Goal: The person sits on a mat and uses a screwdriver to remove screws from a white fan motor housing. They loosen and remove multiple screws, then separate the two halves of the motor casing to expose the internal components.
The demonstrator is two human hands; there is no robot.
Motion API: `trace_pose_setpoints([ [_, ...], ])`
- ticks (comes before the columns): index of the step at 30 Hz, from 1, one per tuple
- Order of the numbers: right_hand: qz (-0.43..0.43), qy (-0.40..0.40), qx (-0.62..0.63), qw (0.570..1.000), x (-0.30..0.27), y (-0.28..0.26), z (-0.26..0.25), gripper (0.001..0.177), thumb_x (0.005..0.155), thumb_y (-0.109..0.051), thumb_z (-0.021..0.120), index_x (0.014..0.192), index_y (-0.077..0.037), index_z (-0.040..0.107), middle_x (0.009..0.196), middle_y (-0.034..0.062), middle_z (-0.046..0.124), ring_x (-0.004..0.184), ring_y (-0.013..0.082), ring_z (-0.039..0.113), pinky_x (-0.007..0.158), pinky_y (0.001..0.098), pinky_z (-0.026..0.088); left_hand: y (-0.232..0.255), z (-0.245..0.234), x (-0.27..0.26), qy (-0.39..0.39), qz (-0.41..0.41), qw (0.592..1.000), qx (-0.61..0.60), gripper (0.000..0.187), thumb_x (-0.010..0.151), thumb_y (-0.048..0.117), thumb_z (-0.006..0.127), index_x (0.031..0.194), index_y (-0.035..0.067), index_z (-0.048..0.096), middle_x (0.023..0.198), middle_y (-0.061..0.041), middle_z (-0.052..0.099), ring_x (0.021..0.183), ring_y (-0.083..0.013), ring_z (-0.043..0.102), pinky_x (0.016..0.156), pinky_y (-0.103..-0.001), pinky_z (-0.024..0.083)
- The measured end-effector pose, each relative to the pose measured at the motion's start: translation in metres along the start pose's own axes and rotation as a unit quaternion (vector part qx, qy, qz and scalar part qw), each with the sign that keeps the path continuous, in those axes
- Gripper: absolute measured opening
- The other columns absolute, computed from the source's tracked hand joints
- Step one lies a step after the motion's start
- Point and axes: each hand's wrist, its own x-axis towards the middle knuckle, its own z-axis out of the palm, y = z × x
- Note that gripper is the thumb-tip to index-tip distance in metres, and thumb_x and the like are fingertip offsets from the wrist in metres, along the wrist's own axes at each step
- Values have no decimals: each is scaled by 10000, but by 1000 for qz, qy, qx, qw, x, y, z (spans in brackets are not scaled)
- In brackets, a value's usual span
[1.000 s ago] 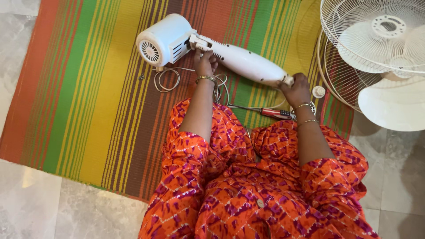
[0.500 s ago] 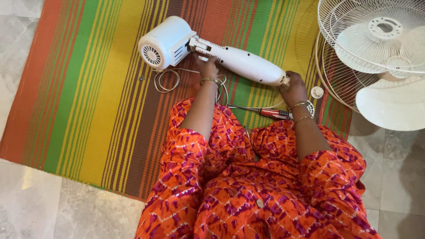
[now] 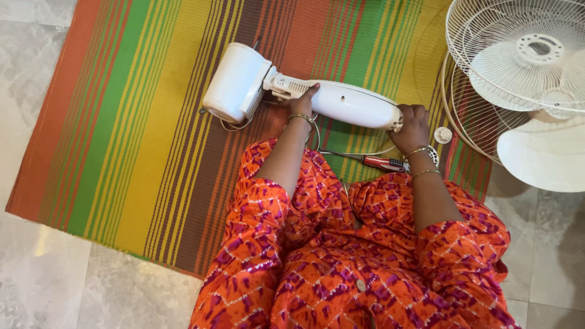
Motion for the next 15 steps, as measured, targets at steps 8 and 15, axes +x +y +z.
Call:
trace_pose_setpoints([
  [8, -13, -28, 21, 999, 2, 19, 19, 693, 717, -107, 851, 1326, -26, 531, 1305, 211, 521, 1258, 426, 483, 1082, 486, 454, 4, -1, 4, 61, 40, 997, 34, 1235, 590, 205, 963, 1504, 56, 145, 1335, -185, 592, 1146, -311, 647, 944, -448, 566],
  [15, -24, -59, 75, 995, 5, 23, 18, 823, 680, -106, 840, 1396, 25, 455, 1466, 266, 476, 1322, 452, 486, 1103, 466, 443, 3, -5, 9, 58, 28, 996, 56, 1138, 630, 200, 950, 1455, 42, 182, 1295, -201, 596, 1097, -319, 659, 873, -474, 595],
])
